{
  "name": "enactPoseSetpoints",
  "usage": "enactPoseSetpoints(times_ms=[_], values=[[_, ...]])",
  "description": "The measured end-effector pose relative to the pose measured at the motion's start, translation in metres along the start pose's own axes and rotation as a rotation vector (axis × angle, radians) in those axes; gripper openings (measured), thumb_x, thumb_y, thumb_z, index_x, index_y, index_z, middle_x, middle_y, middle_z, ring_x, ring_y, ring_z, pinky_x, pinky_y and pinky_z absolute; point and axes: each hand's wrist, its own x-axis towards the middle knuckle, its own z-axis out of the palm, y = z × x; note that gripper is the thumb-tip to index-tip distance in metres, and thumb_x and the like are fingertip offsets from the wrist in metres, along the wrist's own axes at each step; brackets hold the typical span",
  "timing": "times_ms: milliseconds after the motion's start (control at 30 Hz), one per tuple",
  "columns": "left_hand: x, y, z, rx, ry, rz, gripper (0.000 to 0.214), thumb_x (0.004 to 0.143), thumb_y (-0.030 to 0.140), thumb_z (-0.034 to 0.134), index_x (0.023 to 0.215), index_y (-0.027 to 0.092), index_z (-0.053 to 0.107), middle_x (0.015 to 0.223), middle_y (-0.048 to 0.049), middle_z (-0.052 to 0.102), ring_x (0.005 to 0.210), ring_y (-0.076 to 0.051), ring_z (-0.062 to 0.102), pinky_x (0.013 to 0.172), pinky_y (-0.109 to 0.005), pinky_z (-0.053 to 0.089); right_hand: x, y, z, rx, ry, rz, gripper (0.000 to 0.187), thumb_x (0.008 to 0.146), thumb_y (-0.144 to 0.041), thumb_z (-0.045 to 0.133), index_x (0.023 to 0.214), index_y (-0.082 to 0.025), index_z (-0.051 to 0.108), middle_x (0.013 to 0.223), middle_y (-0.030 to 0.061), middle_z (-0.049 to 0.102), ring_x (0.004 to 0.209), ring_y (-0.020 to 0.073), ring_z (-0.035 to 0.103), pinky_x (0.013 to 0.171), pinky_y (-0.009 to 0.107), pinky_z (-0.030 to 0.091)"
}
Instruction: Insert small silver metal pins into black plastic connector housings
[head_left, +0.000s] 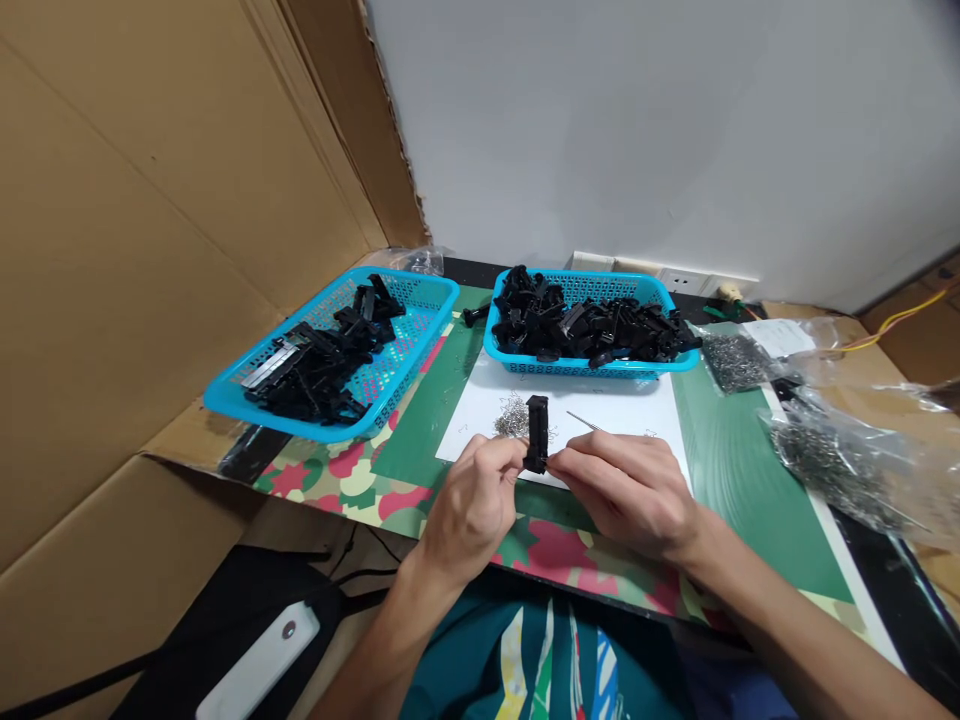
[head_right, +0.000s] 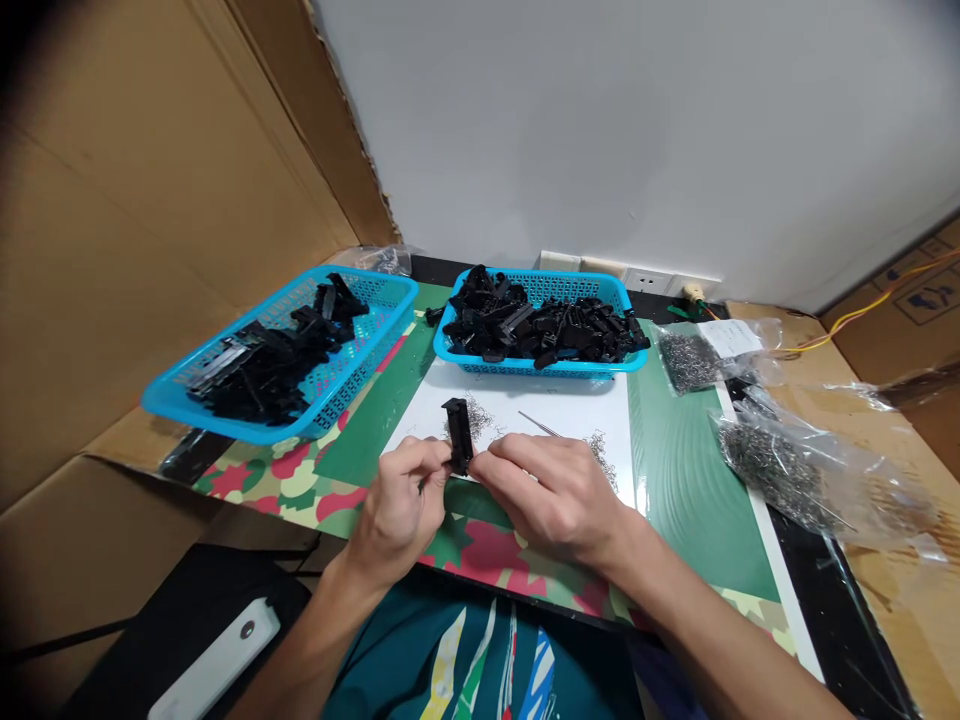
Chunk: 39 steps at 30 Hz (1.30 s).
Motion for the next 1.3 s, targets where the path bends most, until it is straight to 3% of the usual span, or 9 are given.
enactPoseSetpoints(times_ms=[267, 467, 733, 1133, 1300], values=[[0.004, 0.003, -0.003, 0.061, -0.041, 0.060, 0.034, 0.092, -0.010, 0.046, 0.109, 0.019, 0.046, 0.083, 0.0013, 0.054, 0.068, -0.013, 0.049, 0.063, -0.024, 0.048, -0.004, 0.006, 0.000, 0.115, -0.065, 0.046, 0.027, 0.100, -0.001, 0.049, 0.106, -0.015, 0.072, 0.086, 0.0066, 0.072, 0.067, 0.0147, 0.063, 0.058, 0.028, 0.044], [0.002, 0.003, -0.003, 0.009, -0.071, 0.037, 0.033, 0.092, -0.010, 0.044, 0.107, 0.020, 0.044, 0.082, 0.0017, 0.051, 0.068, -0.013, 0.048, 0.062, -0.023, 0.048, -0.001, 0.006, -0.002, 0.287, -0.086, 0.145, 0.016, 0.100, -0.006, 0.061, 0.103, -0.016, 0.073, 0.086, 0.0051, 0.072, 0.072, 0.0145, 0.066, 0.061, 0.025, 0.048], [0.004, 0.005, -0.004, 0.048, -0.044, 0.057, 0.034, 0.091, -0.011, 0.043, 0.108, 0.019, 0.047, 0.078, 0.0028, 0.049, 0.065, -0.013, 0.045, 0.058, -0.024, 0.044, -0.003, 0.005, -0.003, 0.104, -0.063, 0.084, 0.014, 0.104, -0.012, 0.060, 0.102, -0.016, 0.073, 0.085, 0.0053, 0.073, 0.065, 0.0132, 0.064, 0.058, 0.026, 0.045], [0.002, 0.006, -0.003, 0.029, -0.037, 0.039, 0.032, 0.094, -0.009, 0.041, 0.106, 0.020, 0.046, 0.080, 0.0019, 0.057, 0.066, -0.014, 0.051, 0.063, -0.025, 0.050, 0.004, -0.004, -0.002, 0.344, -0.036, 0.212, 0.016, 0.102, -0.009, 0.060, 0.103, -0.019, 0.072, 0.085, 0.0040, 0.073, 0.073, 0.0142, 0.069, 0.062, 0.025, 0.053], [0.002, 0.006, -0.003, 0.054, -0.024, 0.036, 0.031, 0.094, -0.008, 0.042, 0.105, 0.020, 0.047, 0.080, 0.0011, 0.059, 0.066, -0.014, 0.052, 0.064, -0.025, 0.050, -0.002, 0.001, -0.004, 0.195, -0.071, 0.139, 0.013, 0.101, -0.010, 0.064, 0.107, -0.020, 0.071, 0.088, 0.0048, 0.076, 0.072, 0.0145, 0.070, 0.061, 0.025, 0.052]])
